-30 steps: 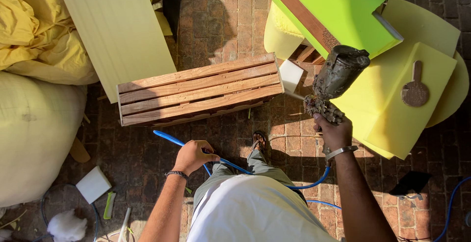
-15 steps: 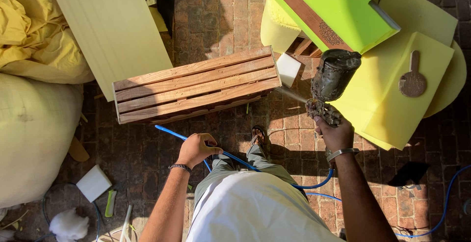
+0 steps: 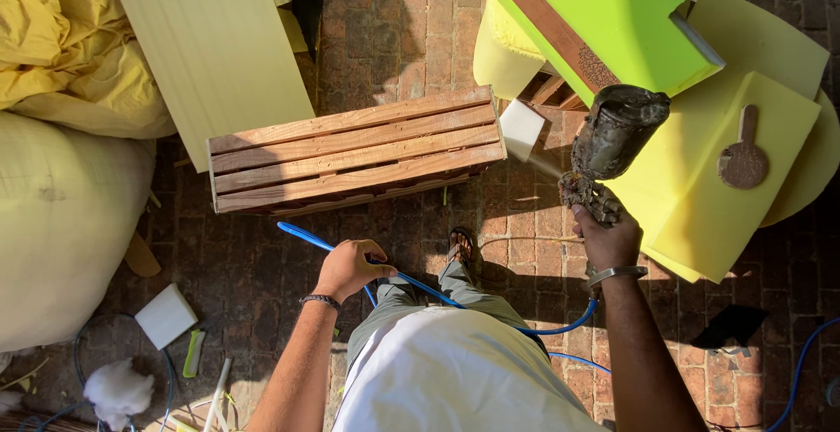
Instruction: The person cuts a large white foam sheet using a metal ruler as a guide, then sprays adhesive onto a wooden slat bench, and finally places the cut foam onto the bench. The person also uses a pneumatic spray gun connected to a blue hose.
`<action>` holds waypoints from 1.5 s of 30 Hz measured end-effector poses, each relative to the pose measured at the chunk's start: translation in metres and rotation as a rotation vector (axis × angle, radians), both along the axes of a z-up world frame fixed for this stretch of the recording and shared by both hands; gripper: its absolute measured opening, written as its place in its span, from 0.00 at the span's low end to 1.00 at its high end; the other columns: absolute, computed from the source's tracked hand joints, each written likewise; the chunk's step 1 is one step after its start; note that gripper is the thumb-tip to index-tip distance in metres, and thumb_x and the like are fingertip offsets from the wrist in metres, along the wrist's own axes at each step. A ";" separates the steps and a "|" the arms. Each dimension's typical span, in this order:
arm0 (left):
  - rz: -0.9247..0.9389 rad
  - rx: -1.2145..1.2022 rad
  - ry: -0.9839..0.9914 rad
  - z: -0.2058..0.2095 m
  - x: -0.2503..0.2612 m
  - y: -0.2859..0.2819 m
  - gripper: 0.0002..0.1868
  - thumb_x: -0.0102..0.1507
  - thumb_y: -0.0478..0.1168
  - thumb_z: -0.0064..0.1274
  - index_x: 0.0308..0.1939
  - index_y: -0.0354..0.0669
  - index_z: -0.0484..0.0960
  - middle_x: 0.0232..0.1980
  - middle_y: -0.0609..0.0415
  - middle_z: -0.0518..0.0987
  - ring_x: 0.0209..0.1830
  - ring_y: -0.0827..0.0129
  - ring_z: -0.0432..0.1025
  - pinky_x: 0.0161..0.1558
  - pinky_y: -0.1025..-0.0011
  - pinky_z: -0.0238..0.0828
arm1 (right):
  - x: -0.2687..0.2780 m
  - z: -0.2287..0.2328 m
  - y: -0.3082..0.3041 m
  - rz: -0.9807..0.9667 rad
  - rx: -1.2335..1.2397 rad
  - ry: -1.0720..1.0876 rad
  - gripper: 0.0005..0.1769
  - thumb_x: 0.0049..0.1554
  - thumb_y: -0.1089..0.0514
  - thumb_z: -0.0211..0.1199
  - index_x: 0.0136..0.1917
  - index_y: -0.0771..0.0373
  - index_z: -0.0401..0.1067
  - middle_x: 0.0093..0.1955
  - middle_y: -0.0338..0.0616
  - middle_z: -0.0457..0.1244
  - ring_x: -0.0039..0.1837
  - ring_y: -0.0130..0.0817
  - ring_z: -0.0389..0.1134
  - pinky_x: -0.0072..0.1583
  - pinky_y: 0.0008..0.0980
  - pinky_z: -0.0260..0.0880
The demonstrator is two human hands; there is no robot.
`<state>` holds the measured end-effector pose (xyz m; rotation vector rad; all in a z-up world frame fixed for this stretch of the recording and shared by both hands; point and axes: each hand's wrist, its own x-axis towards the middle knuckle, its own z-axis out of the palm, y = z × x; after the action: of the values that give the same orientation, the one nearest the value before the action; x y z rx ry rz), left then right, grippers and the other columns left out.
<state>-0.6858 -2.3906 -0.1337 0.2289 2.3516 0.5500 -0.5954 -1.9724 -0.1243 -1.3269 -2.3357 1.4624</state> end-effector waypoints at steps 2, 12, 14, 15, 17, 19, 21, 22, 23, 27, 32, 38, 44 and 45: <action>0.017 -0.001 0.002 0.001 0.001 -0.001 0.25 0.46 0.60 0.73 0.40 0.53 0.89 0.41 0.57 0.86 0.44 0.64 0.80 0.44 0.64 0.77 | -0.007 0.000 0.001 -0.010 -0.004 0.051 0.33 0.58 0.61 0.69 0.74 0.66 0.62 0.46 0.46 0.71 0.42 0.30 0.73 0.46 0.28 0.74; 0.197 0.000 0.067 0.008 0.020 -0.018 0.23 0.45 0.58 0.73 0.37 0.52 0.89 0.36 0.55 0.86 0.40 0.63 0.79 0.42 0.63 0.76 | -0.066 -0.006 -0.003 0.135 -0.084 0.203 0.20 0.57 0.63 0.69 0.62 0.66 0.71 0.42 0.44 0.71 0.38 0.30 0.72 0.43 0.30 0.75; 0.248 -0.027 0.045 0.011 0.026 -0.025 0.22 0.46 0.58 0.73 0.37 0.52 0.89 0.35 0.54 0.85 0.39 0.62 0.79 0.41 0.63 0.75 | -0.080 -0.007 -0.012 0.220 -0.133 0.232 0.11 0.58 0.64 0.69 0.54 0.68 0.75 0.42 0.44 0.71 0.38 0.30 0.72 0.42 0.30 0.74; 0.277 -0.045 0.028 0.012 0.030 -0.028 0.22 0.45 0.58 0.73 0.37 0.53 0.89 0.34 0.54 0.85 0.39 0.62 0.79 0.41 0.63 0.75 | -0.087 -0.008 -0.017 0.250 -0.165 0.247 0.10 0.58 0.64 0.69 0.53 0.68 0.75 0.42 0.44 0.71 0.38 0.30 0.72 0.42 0.31 0.74; 0.332 -0.050 0.030 0.015 0.038 -0.037 0.22 0.45 0.57 0.73 0.36 0.53 0.89 0.34 0.54 0.85 0.39 0.62 0.79 0.41 0.62 0.75 | -0.100 -0.011 -0.028 0.308 -0.233 0.274 0.08 0.58 0.64 0.68 0.51 0.66 0.75 0.40 0.44 0.71 0.37 0.29 0.72 0.40 0.31 0.73; 0.376 -0.016 0.073 0.018 0.044 -0.046 0.21 0.44 0.55 0.74 0.35 0.52 0.90 0.34 0.53 0.84 0.39 0.60 0.78 0.41 0.60 0.74 | -0.112 -0.012 -0.040 0.331 -0.293 0.264 0.07 0.57 0.63 0.69 0.50 0.67 0.76 0.40 0.44 0.71 0.36 0.30 0.71 0.39 0.32 0.73; 0.413 -0.020 0.053 0.019 0.048 -0.052 0.20 0.44 0.55 0.74 0.36 0.53 0.90 0.34 0.53 0.84 0.39 0.60 0.79 0.42 0.61 0.74 | -0.119 -0.013 -0.046 0.352 -0.265 0.233 0.08 0.57 0.62 0.69 0.49 0.67 0.76 0.40 0.44 0.71 0.37 0.30 0.72 0.40 0.31 0.73; 0.429 -0.020 0.043 0.019 0.050 -0.054 0.20 0.44 0.54 0.73 0.36 0.53 0.90 0.34 0.53 0.85 0.39 0.61 0.79 0.43 0.61 0.75 | -0.121 -0.013 -0.047 0.363 -0.207 0.209 0.08 0.58 0.61 0.70 0.49 0.67 0.76 0.40 0.44 0.71 0.37 0.30 0.72 0.40 0.31 0.73; 0.440 -0.020 0.042 0.018 0.051 -0.054 0.21 0.44 0.55 0.74 0.36 0.53 0.90 0.34 0.53 0.85 0.39 0.60 0.79 0.43 0.61 0.75 | -0.123 -0.012 -0.048 0.373 -0.150 0.184 0.08 0.58 0.60 0.70 0.48 0.67 0.76 0.40 0.44 0.71 0.37 0.30 0.72 0.41 0.30 0.73; 0.473 -0.042 0.023 0.017 0.054 -0.058 0.23 0.44 0.55 0.74 0.38 0.52 0.89 0.35 0.54 0.85 0.40 0.61 0.79 0.43 0.62 0.75 | -0.133 -0.011 -0.057 0.423 -0.076 0.217 0.09 0.58 0.59 0.70 0.49 0.67 0.77 0.39 0.46 0.71 0.38 0.30 0.73 0.43 0.29 0.73; 0.462 -0.041 0.052 0.018 0.054 -0.068 0.22 0.44 0.56 0.74 0.37 0.52 0.90 0.35 0.54 0.85 0.42 0.61 0.78 0.44 0.61 0.74 | -0.147 -0.006 -0.074 0.468 -0.173 0.202 0.10 0.57 0.58 0.70 0.47 0.67 0.77 0.40 0.44 0.72 0.37 0.30 0.73 0.42 0.31 0.72; 0.516 -0.039 0.027 0.022 0.053 -0.072 0.23 0.44 0.58 0.74 0.38 0.52 0.90 0.36 0.54 0.84 0.41 0.62 0.78 0.44 0.60 0.74 | -0.154 0.006 -0.082 0.416 -0.014 0.169 0.08 0.57 0.59 0.70 0.47 0.66 0.76 0.42 0.46 0.72 0.39 0.31 0.74 0.42 0.30 0.71; 0.513 -0.076 0.001 0.024 0.048 -0.080 0.23 0.45 0.57 0.74 0.39 0.53 0.90 0.36 0.53 0.84 0.42 0.62 0.78 0.44 0.60 0.74 | -0.163 -0.001 -0.099 0.515 -0.137 0.217 0.10 0.57 0.61 0.69 0.51 0.66 0.74 0.41 0.46 0.72 0.39 0.31 0.74 0.42 0.30 0.74; 0.525 -0.077 -0.007 0.025 0.047 -0.083 0.24 0.45 0.57 0.74 0.39 0.53 0.89 0.36 0.53 0.84 0.42 0.62 0.78 0.44 0.60 0.74 | -0.165 -0.001 -0.100 0.533 -0.077 0.192 0.09 0.57 0.61 0.69 0.51 0.65 0.75 0.41 0.46 0.72 0.39 0.31 0.74 0.43 0.30 0.73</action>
<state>-0.6391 -2.4734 -0.1088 -0.4382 2.4176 0.6973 -0.7601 -2.0729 -0.1254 -0.5493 -2.6396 1.7268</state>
